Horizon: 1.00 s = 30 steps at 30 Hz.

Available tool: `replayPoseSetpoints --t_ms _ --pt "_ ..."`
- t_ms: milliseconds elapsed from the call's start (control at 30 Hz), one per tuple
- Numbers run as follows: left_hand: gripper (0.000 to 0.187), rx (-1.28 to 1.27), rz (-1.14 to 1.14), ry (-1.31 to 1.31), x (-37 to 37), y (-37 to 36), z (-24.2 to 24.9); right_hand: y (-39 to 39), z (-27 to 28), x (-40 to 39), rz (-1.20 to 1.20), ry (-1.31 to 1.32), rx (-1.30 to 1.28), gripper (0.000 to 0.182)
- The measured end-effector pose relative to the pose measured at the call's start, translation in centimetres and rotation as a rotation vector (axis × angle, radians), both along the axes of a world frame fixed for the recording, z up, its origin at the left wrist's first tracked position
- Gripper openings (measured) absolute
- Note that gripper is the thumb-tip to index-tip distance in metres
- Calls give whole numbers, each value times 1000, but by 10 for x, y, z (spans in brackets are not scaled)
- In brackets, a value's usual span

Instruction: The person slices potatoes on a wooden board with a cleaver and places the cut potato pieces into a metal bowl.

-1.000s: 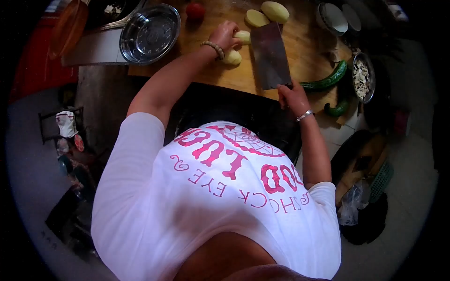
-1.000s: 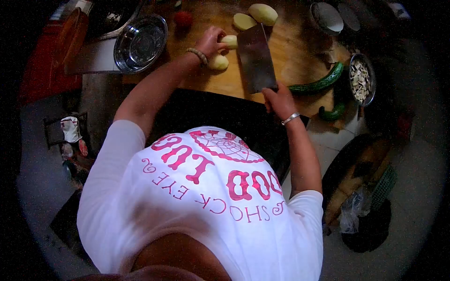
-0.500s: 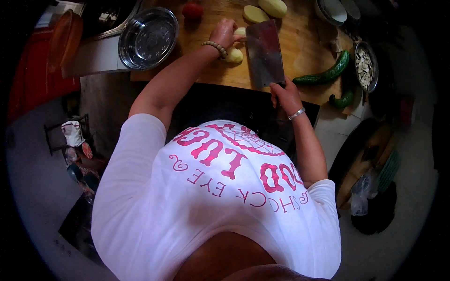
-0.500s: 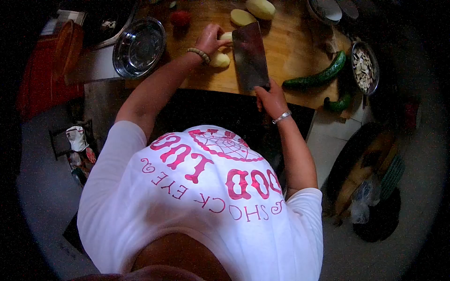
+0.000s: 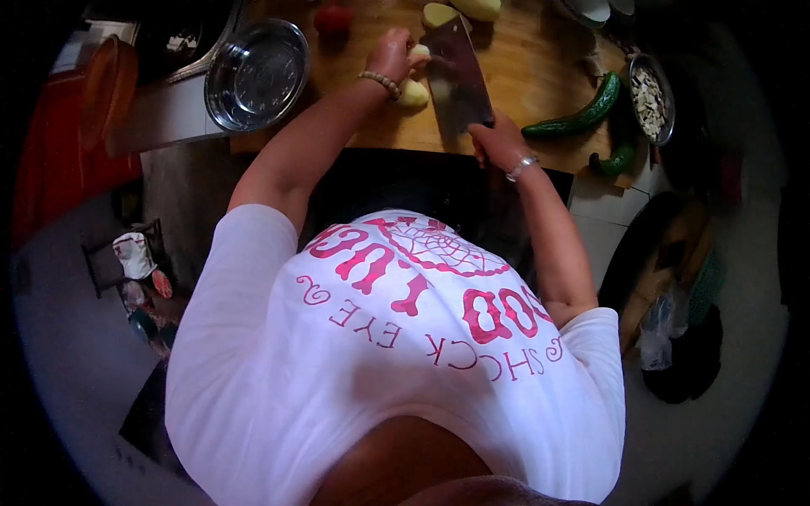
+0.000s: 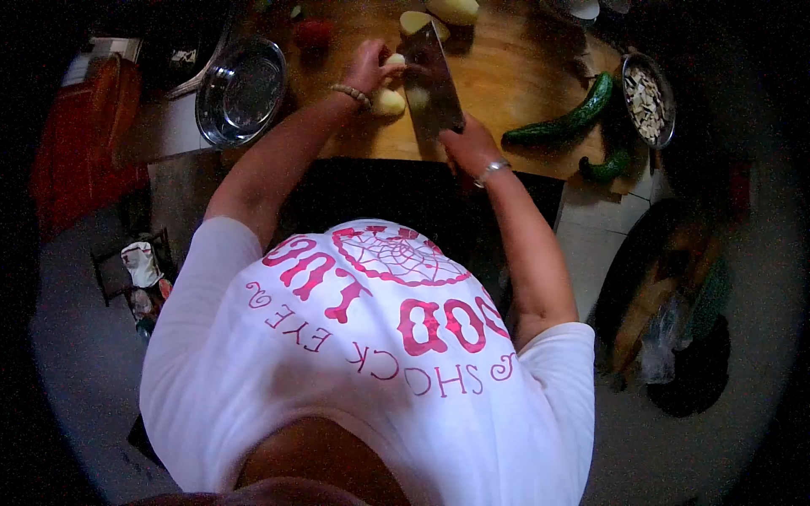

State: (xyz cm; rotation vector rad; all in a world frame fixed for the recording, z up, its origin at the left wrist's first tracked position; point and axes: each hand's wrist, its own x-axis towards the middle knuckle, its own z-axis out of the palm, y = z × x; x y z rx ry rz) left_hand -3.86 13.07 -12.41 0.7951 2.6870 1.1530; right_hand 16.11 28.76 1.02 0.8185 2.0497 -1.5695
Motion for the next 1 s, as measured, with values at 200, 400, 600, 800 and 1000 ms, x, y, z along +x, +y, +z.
replayPoseSetpoints --t_ms 200,400,600,800,1000 --pt "47 -142 43 88 20 4 23 22 16 65 -34 91 -35 23" --pt "51 -367 -68 73 30 20 45 38 15 90 -158 38 69 33" --pt "56 -423 -562 289 4 19 45 58 0 95 17 161 389 41" --pt "43 -218 -206 181 37 -8 43 67 0 54 323 295 666 38" --pt "25 -66 -156 228 55 -4 46 64 5 24 415 253 687 33"
